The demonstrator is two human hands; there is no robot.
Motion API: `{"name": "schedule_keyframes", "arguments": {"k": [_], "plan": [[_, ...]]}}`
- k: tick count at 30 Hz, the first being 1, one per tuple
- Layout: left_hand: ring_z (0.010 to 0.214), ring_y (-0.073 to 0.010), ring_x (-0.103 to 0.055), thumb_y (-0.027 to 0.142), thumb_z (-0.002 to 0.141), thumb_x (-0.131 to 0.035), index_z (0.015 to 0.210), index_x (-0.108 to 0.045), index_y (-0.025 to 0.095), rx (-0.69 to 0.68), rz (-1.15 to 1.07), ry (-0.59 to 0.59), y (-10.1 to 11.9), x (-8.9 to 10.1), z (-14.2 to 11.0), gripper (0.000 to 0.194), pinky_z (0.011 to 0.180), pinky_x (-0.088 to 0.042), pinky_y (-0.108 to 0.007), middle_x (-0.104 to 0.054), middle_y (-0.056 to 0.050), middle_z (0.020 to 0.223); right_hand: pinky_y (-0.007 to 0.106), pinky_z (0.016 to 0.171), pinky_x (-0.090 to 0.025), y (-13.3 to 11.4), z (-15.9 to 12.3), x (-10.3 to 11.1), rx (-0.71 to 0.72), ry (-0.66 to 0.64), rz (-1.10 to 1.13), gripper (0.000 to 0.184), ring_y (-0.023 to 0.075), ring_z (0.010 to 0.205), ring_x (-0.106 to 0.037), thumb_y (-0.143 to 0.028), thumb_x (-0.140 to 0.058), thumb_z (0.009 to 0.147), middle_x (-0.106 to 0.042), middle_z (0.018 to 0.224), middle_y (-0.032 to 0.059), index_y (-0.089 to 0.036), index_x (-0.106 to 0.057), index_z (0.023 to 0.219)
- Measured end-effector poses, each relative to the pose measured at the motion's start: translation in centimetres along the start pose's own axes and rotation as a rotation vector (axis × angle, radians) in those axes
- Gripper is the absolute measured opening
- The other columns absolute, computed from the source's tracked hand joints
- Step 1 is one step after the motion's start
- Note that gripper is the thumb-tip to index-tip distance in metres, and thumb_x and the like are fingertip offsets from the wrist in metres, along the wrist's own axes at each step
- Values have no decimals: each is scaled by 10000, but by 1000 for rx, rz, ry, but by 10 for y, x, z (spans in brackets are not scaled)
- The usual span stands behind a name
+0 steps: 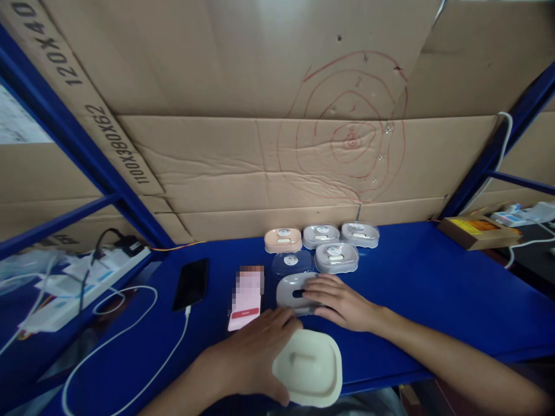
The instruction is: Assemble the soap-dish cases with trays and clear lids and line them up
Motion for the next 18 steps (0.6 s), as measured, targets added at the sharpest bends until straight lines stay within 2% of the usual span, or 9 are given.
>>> {"name": "schedule_keyframes", "arguments": {"k": [3, 5, 8, 10, 12, 13, 15, 16, 18], "plan": [[1323, -418, -562, 494, 629, -966, 1306, -608, 225, -33, -12, 19, 1, 1, 4, 812, 1092, -461, -496, -609, -144, 1405, 482, 1218, -453, -7, -1, 13, 2, 53, 6, 402, 245, 1407, -619, -364, -506, 1141, -718, 1442, 131, -215, -591, 1504], [1266, -385, -596, 418, 648, -947, 1309, -609, 243, -39, -76, 29, -1, 6, 6, 762, 1034, -485, -449, -636, -119, 1364, 472, 1202, -454, -10, -1, 16, 6, 29, -12, 385, 244, 1391, -628, -336, -497, 1142, -729, 1420, 130, -211, -596, 1493], [1042, -295, -681, 289, 772, -832, 1272, -673, 262, -36, -221, -2, -10, 21, 2, 525, 858, -504, -354, -714, -55, 1157, 483, 1215, -420, -5, -2, 11, -13, -77, -42, 419, 255, 1392, -635, -373, -510, 1142, -731, 1420, 149, -185, -581, 1511], [910, -263, -688, 340, 807, -828, 1092, -760, 246, -95, -341, -10, -18, 34, -4, 307, 782, -493, -328, -732, -25, 963, 493, 1214, -409, 0, -4, 5, -20, -143, -53, 486, 272, 1390, -637, -451, -566, 1117, -729, 1421, 162, -178, -581, 1518], [895, -261, -705, 453, 799, -872, 1052, -785, 221, -112, -616, 167, -31, 54, -9, 354, 763, -516, -319, -755, -31, 945, 495, 1202, -412, 3, -5, -1, 3, -168, -73, 466, 276, 1363, -652, -460, -597, 1101, -749, 1383, 148, -194, -619, 1483], [882, -266, -719, 466, 751, -915, 1013, -792, 204, -116, -768, 266, -38, 62, -10, 391, 762, -538, -322, -764, -38, 922, 492, 1193, -419, 3, -5, -1, 20, -159, -84, 424, 272, 1337, -666, -438, -597, 1103, -766, 1349, 135, -203, -642, 1453], [874, -270, -746, 369, 679, -964, 1011, -788, 171, -90, -1123, 526, -54, 76, -10, 425, 782, -589, -330, -787, -60, 908, 475, 1158, -450, 0, -4, 2, 41, -98, -77, 344, 257, 1256, -704, -390, -585, 1111, -796, 1267, 112, -211, -676, 1390], [881, -272, -762, 299, 694, -941, 1049, -783, 153, -48, -1312, 646, -61, 80, -8, 415, 793, -613, -335, -802, -79, 925, 458, 1126, -477, -1, -3, 6, 36, -53, -52, 318, 249, 1205, -722, -382, -587, 1109, -804, 1229, 106, -213, -687, 1359], [875, -270, -789, 182, 768, -844, 1138, -761, 114, 49, -1591, 815, -71, 82, -1, 385, 788, -651, -337, -824, -113, 961, 413, 1025, -536, -3, -2, 18, -23, 77, 22, 274, 237, 1090, -750, -381, -593, 1103, -812, 1156, 99, -215, -707, 1288]]}}
Point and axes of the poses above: each hand's wrist, its own z-axis towards the middle knuckle, its own x-axis out of the back of the hand, y = z × x, the point moved 4 cm from there along z, towards the middle knuckle
